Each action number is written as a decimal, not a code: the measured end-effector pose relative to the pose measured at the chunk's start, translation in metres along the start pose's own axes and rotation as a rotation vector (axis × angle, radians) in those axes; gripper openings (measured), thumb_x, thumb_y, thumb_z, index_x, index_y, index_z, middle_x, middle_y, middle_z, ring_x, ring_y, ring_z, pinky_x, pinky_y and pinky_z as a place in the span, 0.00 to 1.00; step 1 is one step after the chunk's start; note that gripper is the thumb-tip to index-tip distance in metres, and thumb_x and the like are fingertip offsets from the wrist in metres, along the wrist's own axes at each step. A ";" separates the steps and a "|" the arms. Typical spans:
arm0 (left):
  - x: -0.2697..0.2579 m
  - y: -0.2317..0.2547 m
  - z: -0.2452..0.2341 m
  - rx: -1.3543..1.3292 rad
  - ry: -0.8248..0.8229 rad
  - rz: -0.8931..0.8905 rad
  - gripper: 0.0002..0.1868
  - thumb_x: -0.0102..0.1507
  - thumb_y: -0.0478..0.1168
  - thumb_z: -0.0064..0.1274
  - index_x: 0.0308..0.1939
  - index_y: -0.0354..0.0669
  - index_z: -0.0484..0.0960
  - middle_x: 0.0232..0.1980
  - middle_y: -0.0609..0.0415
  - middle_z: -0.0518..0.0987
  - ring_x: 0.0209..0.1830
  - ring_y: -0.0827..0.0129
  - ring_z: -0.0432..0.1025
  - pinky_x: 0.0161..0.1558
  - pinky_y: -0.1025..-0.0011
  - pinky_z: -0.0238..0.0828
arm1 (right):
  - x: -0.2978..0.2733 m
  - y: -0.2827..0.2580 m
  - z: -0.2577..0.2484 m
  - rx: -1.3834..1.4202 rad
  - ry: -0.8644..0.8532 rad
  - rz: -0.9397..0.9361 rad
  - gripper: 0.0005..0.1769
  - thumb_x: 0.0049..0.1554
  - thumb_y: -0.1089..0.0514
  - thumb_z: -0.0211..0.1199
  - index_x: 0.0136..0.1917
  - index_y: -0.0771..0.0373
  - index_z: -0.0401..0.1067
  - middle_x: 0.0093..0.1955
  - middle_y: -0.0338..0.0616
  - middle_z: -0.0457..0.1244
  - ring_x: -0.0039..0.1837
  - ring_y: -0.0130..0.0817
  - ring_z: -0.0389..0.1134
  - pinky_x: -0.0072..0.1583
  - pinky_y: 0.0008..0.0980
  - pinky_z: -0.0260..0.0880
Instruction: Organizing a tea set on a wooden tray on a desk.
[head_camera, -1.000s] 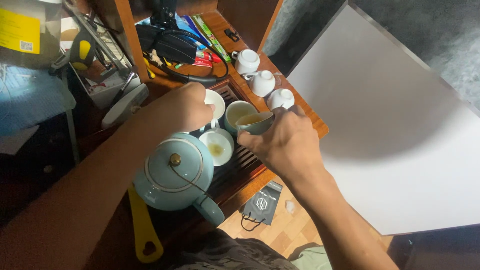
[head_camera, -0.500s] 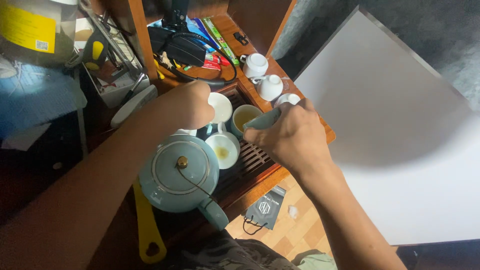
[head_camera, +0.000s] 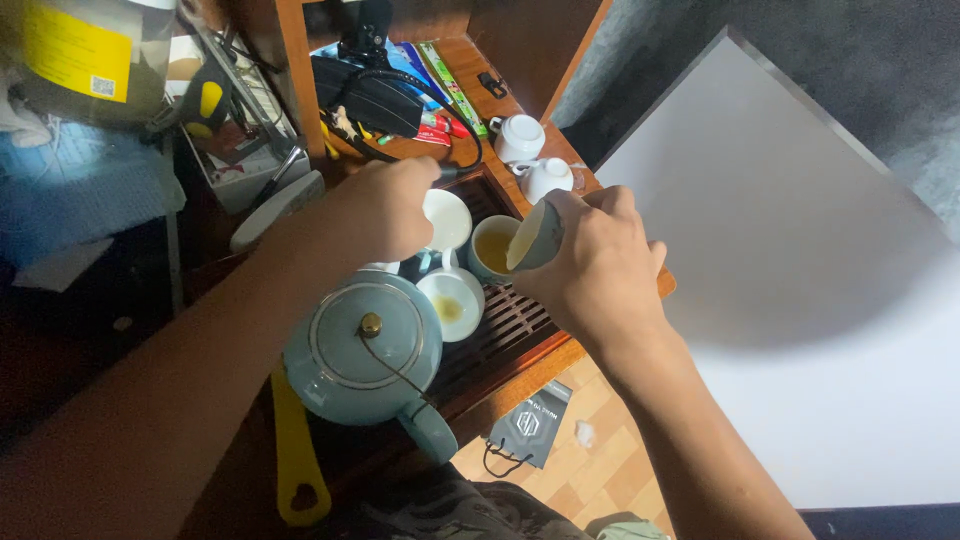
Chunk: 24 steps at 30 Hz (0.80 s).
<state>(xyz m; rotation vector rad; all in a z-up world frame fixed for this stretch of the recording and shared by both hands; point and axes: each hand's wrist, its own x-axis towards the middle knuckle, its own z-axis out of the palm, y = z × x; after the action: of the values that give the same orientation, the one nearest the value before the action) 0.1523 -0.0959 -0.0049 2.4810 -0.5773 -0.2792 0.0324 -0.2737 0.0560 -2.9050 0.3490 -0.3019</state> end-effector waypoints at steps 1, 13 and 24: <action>0.000 -0.001 0.002 -0.001 0.002 -0.003 0.24 0.56 0.34 0.51 0.58 0.40 0.76 0.54 0.36 0.80 0.58 0.42 0.74 0.58 0.51 0.70 | 0.001 0.000 0.001 0.000 -0.001 -0.003 0.41 0.31 0.48 0.83 0.59 0.55 0.78 0.61 0.54 0.62 0.62 0.51 0.63 0.54 0.56 0.61; -0.001 0.007 0.007 0.228 0.047 0.246 0.16 0.60 0.38 0.50 0.53 0.45 0.76 0.50 0.42 0.81 0.58 0.46 0.73 0.65 0.39 0.58 | -0.004 0.004 0.018 -0.065 0.045 -0.100 0.38 0.39 0.64 0.71 0.64 0.46 0.76 0.62 0.46 0.63 0.64 0.53 0.60 0.57 0.55 0.60; -0.003 0.008 0.013 0.050 0.030 0.290 0.29 0.60 0.37 0.47 0.67 0.47 0.68 0.67 0.45 0.73 0.66 0.45 0.66 0.65 0.42 0.57 | -0.009 0.001 0.023 -0.057 0.084 -0.075 0.42 0.35 0.64 0.73 0.66 0.48 0.75 0.61 0.51 0.60 0.65 0.55 0.57 0.65 0.57 0.54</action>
<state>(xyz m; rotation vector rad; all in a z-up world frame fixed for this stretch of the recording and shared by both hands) 0.1433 -0.1066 -0.0107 2.4035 -0.9282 -0.1147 0.0292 -0.2689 0.0322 -2.9725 0.2659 -0.4343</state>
